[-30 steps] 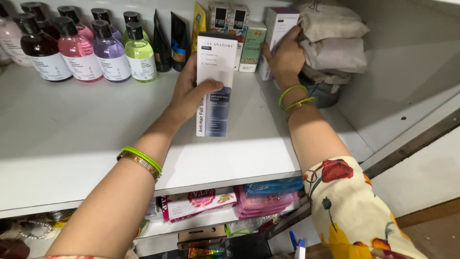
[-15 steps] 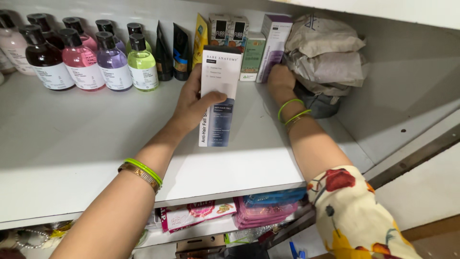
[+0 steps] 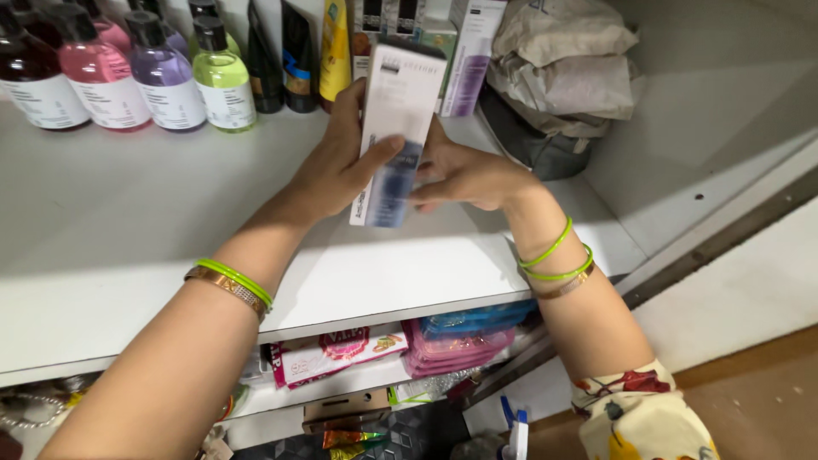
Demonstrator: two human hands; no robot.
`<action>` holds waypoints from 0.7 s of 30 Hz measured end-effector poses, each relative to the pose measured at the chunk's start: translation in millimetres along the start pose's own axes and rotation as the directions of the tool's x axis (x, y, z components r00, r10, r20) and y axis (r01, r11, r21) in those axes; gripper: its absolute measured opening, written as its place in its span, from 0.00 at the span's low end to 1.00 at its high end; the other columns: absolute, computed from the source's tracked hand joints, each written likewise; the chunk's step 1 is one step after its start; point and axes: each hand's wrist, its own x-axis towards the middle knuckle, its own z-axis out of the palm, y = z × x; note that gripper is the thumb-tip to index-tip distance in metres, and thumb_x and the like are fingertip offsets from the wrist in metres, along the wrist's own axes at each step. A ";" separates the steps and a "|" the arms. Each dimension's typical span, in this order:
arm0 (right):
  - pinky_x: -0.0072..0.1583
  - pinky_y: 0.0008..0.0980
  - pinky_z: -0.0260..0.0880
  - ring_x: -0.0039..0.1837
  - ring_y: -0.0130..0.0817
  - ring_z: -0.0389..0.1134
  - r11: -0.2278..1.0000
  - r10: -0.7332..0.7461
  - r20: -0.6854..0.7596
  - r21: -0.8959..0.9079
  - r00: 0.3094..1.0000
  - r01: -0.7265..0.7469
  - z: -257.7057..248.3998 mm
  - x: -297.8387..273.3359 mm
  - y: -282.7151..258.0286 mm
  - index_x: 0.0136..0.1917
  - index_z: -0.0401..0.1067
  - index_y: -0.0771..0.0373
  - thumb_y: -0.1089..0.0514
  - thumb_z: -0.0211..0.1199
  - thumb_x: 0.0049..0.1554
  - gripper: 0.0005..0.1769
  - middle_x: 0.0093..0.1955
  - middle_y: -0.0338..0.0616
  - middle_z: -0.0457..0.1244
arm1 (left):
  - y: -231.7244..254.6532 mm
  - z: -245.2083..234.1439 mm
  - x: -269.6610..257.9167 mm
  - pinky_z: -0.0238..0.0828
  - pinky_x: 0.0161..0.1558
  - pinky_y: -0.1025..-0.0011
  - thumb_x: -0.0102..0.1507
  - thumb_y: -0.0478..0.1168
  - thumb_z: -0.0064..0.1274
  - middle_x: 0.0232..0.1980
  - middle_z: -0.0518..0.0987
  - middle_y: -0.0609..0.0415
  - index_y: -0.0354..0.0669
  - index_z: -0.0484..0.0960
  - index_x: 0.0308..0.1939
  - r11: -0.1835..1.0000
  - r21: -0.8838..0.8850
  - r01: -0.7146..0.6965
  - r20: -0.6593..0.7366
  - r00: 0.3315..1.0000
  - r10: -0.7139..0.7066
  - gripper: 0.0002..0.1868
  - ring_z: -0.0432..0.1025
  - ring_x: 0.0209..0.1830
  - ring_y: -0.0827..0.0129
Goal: The person organizes cosmetic products by picking up bottles and boxes from a cluttered bed and placing them into a white cabinet. They wipe a bottle with a cloth before placing it on the shelf. The person handles various items including spray cans, tubes, and boxes, arranging them on the cabinet shelves.
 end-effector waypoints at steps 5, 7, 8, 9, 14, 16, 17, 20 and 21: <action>0.40 0.33 0.74 0.54 0.41 0.65 0.993 0.077 -0.221 -0.073 0.972 -0.095 -2.6 2.6 4.5 0.72 0.34 0.62 0.67 0.65 0.42 0.53 0.61 0.52 0.56 | -4.5 6.7 3.3 0.54 0.61 0.57 0.68 0.47 0.45 0.62 0.61 0.31 0.28 0.43 0.68 0.952 0.305 -0.013 0.153 0.988 -0.035 0.37 0.56 0.64 0.46; 0.38 0.32 0.77 0.55 0.36 0.64 0.986 -0.030 -0.291 -0.165 0.956 -0.020 -11.3 4.5 15.8 0.70 0.39 0.64 0.69 0.65 0.41 0.50 0.61 0.50 0.53 | -4.4 9.7 2.5 0.60 0.51 0.59 0.62 0.47 0.47 0.59 0.66 0.36 0.31 0.44 0.67 0.939 0.317 0.131 0.183 0.963 -0.196 0.39 0.63 0.53 0.49; 0.43 0.33 0.72 0.55 0.38 0.63 0.929 -0.082 -0.204 -0.371 0.975 0.000 -27.6 4.6 17.5 0.66 0.48 0.65 0.66 0.68 0.42 0.44 0.59 0.52 0.56 | -4.3 11.1 3.4 0.66 0.44 0.62 0.59 0.47 0.48 0.57 0.67 0.40 0.34 0.45 0.66 0.928 0.273 0.255 0.171 0.936 -0.308 0.41 0.68 0.45 0.54; 0.48 0.35 0.66 0.55 0.40 0.63 0.829 -0.114 -0.107 -0.558 0.988 0.035 -50.3 3.2 14.9 0.63 0.57 0.65 0.63 0.72 0.43 0.38 0.57 0.53 0.59 | -4.1 11.8 4.1 0.72 0.37 0.65 0.55 0.47 0.49 0.56 0.69 0.44 0.36 0.45 0.66 0.899 0.228 0.375 0.166 0.894 -0.415 0.43 0.73 0.36 0.58; 0.54 0.39 0.68 0.53 0.43 0.68 0.864 -0.247 -0.592 -0.493 0.768 -0.102 -128.5 29.6 4.2 0.56 0.67 0.59 0.54 0.54 0.45 0.24 0.57 0.43 0.67 | -2.4 15.0 3.4 0.70 0.37 0.66 0.54 0.50 0.54 0.54 0.70 0.41 0.33 0.43 0.66 0.941 0.187 0.282 0.136 0.941 -0.309 0.47 0.71 0.33 0.62; 0.51 0.49 0.64 0.50 0.52 0.64 0.385 -0.304 -0.538 -0.825 0.787 -0.415 -151.0 41.1 16.3 0.52 0.69 0.62 0.48 0.66 0.40 0.28 0.50 0.54 0.64 | -2.4 20.0 4.4 0.70 0.41 0.65 0.54 0.51 0.57 0.53 0.70 0.38 0.30 0.41 0.66 0.947 0.228 0.228 0.102 0.961 -0.256 0.51 0.71 0.38 0.58; 0.50 0.54 0.63 0.49 0.56 0.63 0.065 -0.314 -0.503 -0.858 0.805 -0.510 -162.2 45.0 26.5 0.50 0.69 0.64 0.45 0.71 0.38 0.31 0.47 0.59 0.63 | -3.2 23.6 4.7 0.70 0.44 0.64 0.54 0.51 0.59 0.52 0.70 0.35 0.29 0.41 0.65 0.955 0.248 0.164 0.088 0.978 -0.191 0.51 0.71 0.42 0.56; 0.44 0.48 0.65 0.48 0.51 0.65 -0.073 -0.427 -0.502 -0.810 0.752 -0.582 -193.7 35.1 67.7 0.49 0.71 0.61 0.46 0.69 0.41 0.25 0.47 0.53 0.64 | -10.7 36.2 10.3 0.68 0.47 0.62 0.55 0.52 0.57 0.51 0.72 0.35 0.28 0.45 0.65 0.924 0.344 0.167 0.024 0.982 -0.186 0.48 0.72 0.46 0.51; 0.44 0.49 0.64 0.47 0.51 0.65 -0.048 -0.462 -0.554 -0.764 0.692 -0.644 -206.3 33.3 77.0 0.48 0.71 0.60 0.44 0.69 0.42 0.25 0.46 0.53 0.64 | -14.9 40.5 13.8 0.68 0.48 0.61 0.56 0.53 0.55 0.50 0.73 0.36 0.29 0.46 0.65 0.903 0.382 0.199 -0.008 0.977 -0.212 0.46 0.72 0.46 0.50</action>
